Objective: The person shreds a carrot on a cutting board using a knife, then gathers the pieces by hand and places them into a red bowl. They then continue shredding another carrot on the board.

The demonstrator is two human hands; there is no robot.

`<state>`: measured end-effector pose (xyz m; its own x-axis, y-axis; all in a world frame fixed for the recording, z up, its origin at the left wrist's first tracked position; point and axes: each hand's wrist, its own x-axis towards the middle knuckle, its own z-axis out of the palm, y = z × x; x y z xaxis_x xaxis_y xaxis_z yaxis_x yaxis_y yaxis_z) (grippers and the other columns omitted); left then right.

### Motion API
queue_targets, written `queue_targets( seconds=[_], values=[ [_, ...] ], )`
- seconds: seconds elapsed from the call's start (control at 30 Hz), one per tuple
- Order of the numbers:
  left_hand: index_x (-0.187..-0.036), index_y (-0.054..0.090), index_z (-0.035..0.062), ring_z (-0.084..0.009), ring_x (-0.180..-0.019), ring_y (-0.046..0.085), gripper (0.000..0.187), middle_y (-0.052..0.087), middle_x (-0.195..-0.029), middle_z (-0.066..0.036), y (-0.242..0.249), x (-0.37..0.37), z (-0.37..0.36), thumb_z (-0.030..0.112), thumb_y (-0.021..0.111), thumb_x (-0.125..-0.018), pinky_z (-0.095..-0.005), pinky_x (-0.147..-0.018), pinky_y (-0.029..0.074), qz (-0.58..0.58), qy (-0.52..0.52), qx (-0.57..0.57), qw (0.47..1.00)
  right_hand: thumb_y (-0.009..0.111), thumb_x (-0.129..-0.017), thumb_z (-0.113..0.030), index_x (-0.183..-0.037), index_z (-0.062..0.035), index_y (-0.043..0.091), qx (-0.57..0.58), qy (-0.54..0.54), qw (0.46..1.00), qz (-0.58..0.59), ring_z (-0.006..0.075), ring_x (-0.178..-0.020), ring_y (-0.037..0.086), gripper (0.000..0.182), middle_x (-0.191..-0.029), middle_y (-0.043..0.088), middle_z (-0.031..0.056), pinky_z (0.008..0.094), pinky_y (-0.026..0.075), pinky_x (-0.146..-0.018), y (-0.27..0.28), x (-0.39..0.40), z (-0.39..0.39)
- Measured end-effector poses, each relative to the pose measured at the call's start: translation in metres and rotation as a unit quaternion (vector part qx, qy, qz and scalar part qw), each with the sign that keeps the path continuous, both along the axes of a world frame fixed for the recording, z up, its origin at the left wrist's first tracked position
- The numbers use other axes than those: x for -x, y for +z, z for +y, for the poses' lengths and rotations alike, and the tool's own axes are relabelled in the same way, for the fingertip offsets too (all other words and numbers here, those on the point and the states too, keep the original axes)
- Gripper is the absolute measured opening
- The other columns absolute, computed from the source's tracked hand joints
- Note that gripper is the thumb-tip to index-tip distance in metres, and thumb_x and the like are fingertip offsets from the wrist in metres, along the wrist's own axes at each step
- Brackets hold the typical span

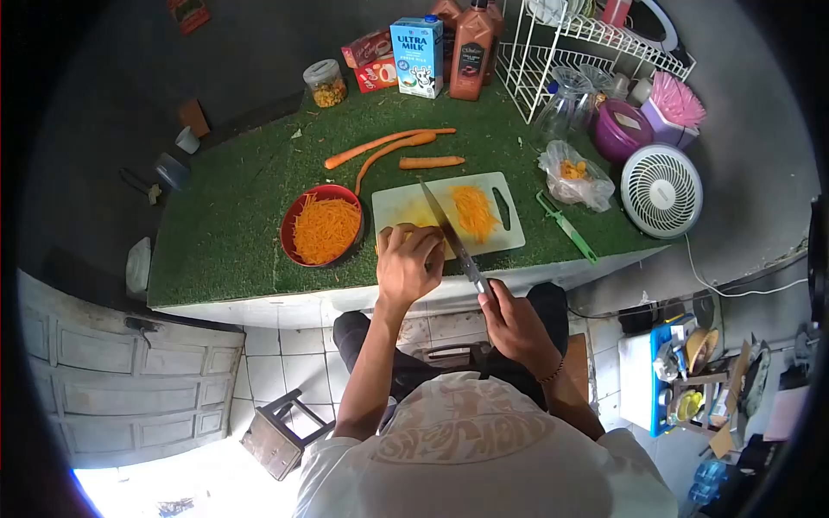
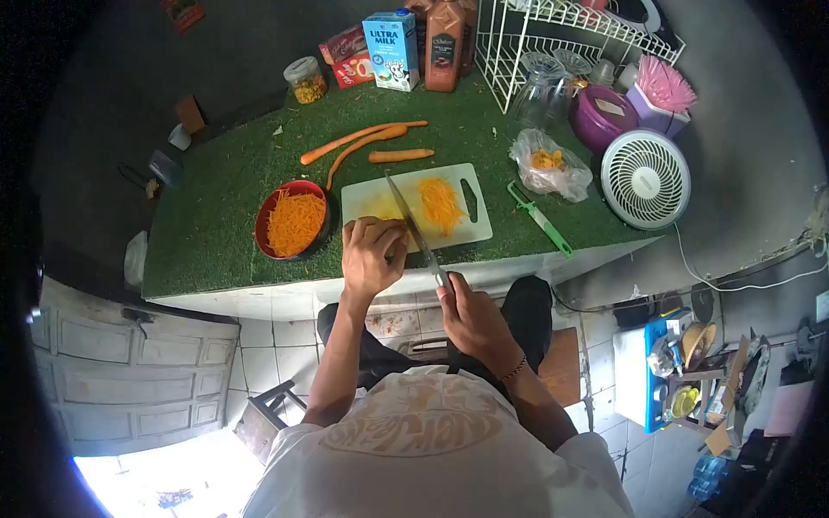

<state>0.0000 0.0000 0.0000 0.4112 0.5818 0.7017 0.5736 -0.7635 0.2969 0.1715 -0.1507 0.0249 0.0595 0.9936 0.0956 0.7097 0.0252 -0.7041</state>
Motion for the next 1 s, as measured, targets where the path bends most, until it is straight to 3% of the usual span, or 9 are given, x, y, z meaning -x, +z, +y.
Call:
queue_targets(
  seconds=[0.27, 0.37, 0.47, 0.5, 0.57, 0.67, 0.8, 1.0],
  values=[
    [-0.090, 0.074, 0.0085, -0.0227, -0.098, 0.062, 0.014, 0.073, -0.102, 0.001, -0.003, -0.001, 0.002, 0.010, 0.073, -0.076, -0.0414, -0.093, 0.043, -0.018, -0.001, -0.005, 1.000, 0.057, -0.102, -0.020, -0.114, 0.0033, 0.052, -0.010, -0.018, 0.996, -0.091, 0.0379, -0.056, 0.065, 0.027, -0.059, 0.061, 0.0195, 0.0488, 0.051, -0.052, 0.017, 0.017, 0.000],
    [-0.090, 0.074, 0.0081, -0.0229, -0.098, 0.062, 0.014, 0.073, -0.102, 0.000, -0.004, -0.001, 0.002, 0.009, 0.073, -0.076, -0.0415, -0.093, 0.043, -0.026, -0.011, 0.001, 1.000, 0.055, -0.103, -0.019, -0.113, 0.0031, 0.049, 0.047, -0.024, 0.988, -0.148, 0.0389, -0.055, 0.065, 0.025, -0.058, 0.060, 0.0200, 0.0496, 0.051, -0.051, 0.029, 0.027, 0.006],
    [-0.090, 0.074, 0.0077, -0.0231, -0.098, 0.062, 0.015, 0.073, -0.101, 0.000, -0.004, -0.001, 0.003, 0.009, 0.073, -0.074, -0.0418, -0.093, 0.043, -0.026, -0.012, -0.004, 1.000, 0.053, -0.103, -0.019, -0.113, 0.0009, 0.047, -0.018, -0.007, 0.988, -0.153, 0.0410, -0.055, 0.065, 0.023, -0.058, 0.060, 0.0214, 0.0516, 0.051, -0.050, 0.012, 0.026, 0.030],
    [-0.090, 0.074, 0.0078, -0.0231, -0.098, 0.062, 0.016, 0.073, -0.101, 0.000, -0.003, -0.001, 0.002, 0.009, 0.073, -0.074, -0.0418, -0.093, 0.043, -0.025, -0.013, -0.002, 1.000, 0.052, -0.104, -0.019, -0.113, 0.0001, 0.045, -0.036, -0.015, 0.995, -0.097, 0.0439, -0.056, 0.064, 0.022, -0.059, 0.060, 0.0237, 0.0528, 0.050, -0.050, 0.009, 0.024, 0.038],
    [-0.089, 0.073, 0.0079, -0.0231, -0.098, 0.062, 0.017, 0.073, -0.101, 0.000, -0.001, -0.001, 0.002, 0.009, 0.072, -0.073, -0.0420, -0.093, 0.043, -0.023, -0.013, -0.001, 1.000, 0.050, -0.105, -0.020, -0.114, 0.0000, 0.045, 0.017, -0.015, 1.000, -0.007, 0.0462, -0.057, 0.063, 0.022, -0.061, 0.060, 0.0250, 0.0536, 0.048, -0.050, 0.012, 0.015, 0.046],
    [-0.089, 0.074, 0.0083, -0.0232, -0.098, 0.062, 0.018, 0.074, -0.100, 0.000, -0.002, -0.002, 0.003, 0.009, 0.072, -0.071, -0.0424, -0.093, 0.043, -0.022, -0.004, -0.002, 1.000, 0.050, -0.106, -0.021, -0.116, 0.0007, 0.044, 0.025, 0.001, 0.999, 0.032, 0.0465, -0.059, 0.063, 0.025, -0.062, 0.060, 0.0260, 0.0538, 0.047, -0.051, -0.004, 0.007, 0.036],
    [-0.095, 0.077, 0.0082, -0.0237, -0.099, 0.062, 0.024, 0.075, -0.101, 0.000, -0.001, 0.000, 0.001, 0.009, 0.072, -0.072, -0.0410, -0.093, 0.043, -0.002, 0.003, 0.001, 1.000, 0.052, -0.106, -0.021, -0.120, 0.0012, 0.046, 0.073, -0.016, 0.997, 0.012, 0.0438, -0.059, 0.063, 0.027, -0.062, 0.060, 0.0245, 0.0525, 0.048, -0.051, 0.007, 0.009, 0.022],
    [-0.093, 0.077, 0.0096, -0.0231, -0.098, 0.062, 0.023, 0.075, -0.101, 0.001, -0.005, 0.001, 0.002, 0.008, 0.071, -0.071, -0.0414, -0.093, 0.042, 0.001, 0.004, 0.001, 1.000, 0.055, -0.104, -0.021, -0.114, 0.0020, 0.050, 0.013, -0.004, 0.998, -0.061, 0.0396, -0.055, 0.063, 0.025, -0.060, 0.060, 0.0212, 0.0489, 0.050, -0.052, 0.013, 0.011, 0.017]
  ],
)
